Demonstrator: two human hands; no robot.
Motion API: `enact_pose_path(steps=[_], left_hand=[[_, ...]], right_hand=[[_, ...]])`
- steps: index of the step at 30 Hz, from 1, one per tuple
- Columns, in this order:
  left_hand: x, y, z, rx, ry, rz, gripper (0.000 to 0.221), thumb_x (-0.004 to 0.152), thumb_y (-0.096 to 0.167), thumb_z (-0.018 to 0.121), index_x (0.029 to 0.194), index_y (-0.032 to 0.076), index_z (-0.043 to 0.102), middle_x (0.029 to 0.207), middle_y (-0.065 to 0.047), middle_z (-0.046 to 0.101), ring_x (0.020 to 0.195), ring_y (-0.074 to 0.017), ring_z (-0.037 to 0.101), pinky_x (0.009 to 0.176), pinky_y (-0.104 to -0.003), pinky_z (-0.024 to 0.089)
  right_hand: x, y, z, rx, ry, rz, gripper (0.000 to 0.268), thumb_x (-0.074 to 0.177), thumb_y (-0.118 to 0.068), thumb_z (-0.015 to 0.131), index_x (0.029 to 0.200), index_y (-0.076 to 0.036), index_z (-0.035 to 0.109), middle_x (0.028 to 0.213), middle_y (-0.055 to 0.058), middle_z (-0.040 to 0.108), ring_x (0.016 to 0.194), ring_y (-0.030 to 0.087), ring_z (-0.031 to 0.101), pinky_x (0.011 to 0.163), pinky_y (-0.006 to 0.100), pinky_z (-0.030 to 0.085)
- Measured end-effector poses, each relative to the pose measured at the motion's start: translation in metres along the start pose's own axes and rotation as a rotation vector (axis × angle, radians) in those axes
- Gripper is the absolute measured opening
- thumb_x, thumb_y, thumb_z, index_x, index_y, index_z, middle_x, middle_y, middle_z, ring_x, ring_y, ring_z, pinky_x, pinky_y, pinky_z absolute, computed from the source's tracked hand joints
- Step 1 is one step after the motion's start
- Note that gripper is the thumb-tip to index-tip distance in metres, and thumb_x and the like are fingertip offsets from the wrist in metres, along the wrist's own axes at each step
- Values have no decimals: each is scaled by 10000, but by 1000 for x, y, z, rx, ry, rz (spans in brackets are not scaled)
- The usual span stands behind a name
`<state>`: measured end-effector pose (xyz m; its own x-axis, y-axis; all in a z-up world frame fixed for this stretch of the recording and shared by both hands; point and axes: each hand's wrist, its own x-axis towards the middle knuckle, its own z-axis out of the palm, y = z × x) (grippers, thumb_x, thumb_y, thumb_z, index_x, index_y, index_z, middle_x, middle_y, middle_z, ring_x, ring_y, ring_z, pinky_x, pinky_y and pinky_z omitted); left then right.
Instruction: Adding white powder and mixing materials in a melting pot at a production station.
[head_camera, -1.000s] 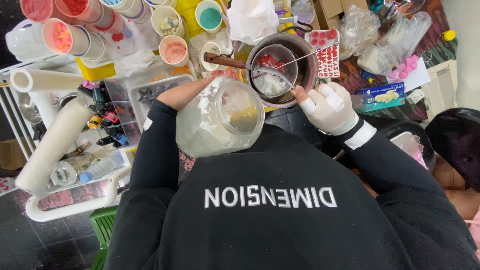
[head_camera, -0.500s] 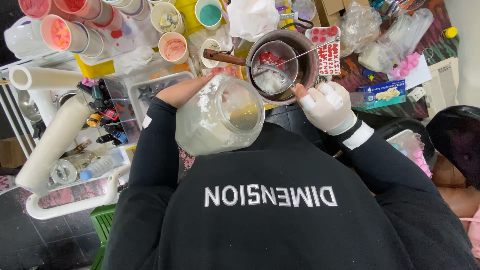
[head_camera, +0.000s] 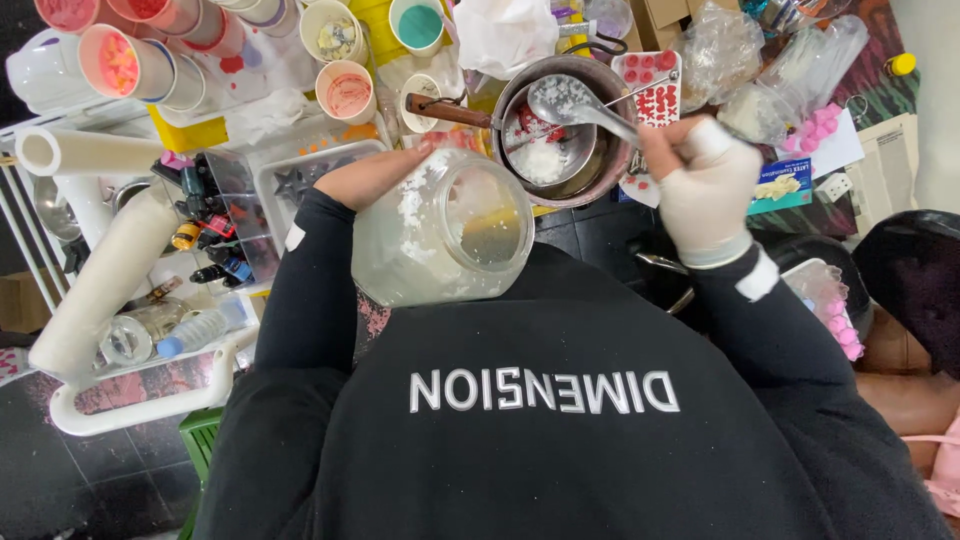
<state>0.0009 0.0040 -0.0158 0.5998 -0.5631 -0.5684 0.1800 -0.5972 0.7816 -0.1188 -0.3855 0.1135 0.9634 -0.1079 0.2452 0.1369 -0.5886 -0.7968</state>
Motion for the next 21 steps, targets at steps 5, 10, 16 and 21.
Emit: enact_pose_path(steps=[5,10,16,21], left_hand=[[8,-32,-8,276,-10,214,680,1046,528,308,1528,88,499,1482,-137,559,1288,-227,548,1088,-308,397],[-13,15,-4,-51,5,8,712,1017,610,381,1452,70,545,1435,-136,621,1303,-216,576,1093,-307,409],[-18,43,-1,30,-34,-52,802,958,703,364,1384,77,629,1350,-152,677,1227,-236,629,1054,-311,445],[-17,48,0,129,-41,-38,830,952,721,336,1372,77,648,1356,-155,664,1210,-255,630,1071,-320,421]], right_hand=[[-3,-33,-24,214,-129,81,216,1103,-78,763,930,21,680,755,67,666,615,75,543,551,242,399],[21,-77,-11,-40,-418,-429,152,943,-156,816,907,-61,703,761,82,679,629,190,637,583,312,493],[39,-93,46,-93,-543,-1011,126,860,-157,677,966,-94,702,798,31,657,703,230,665,603,374,530],[44,-81,98,-422,-745,-1177,118,798,-202,629,853,-102,661,715,52,590,608,229,623,525,369,514]])
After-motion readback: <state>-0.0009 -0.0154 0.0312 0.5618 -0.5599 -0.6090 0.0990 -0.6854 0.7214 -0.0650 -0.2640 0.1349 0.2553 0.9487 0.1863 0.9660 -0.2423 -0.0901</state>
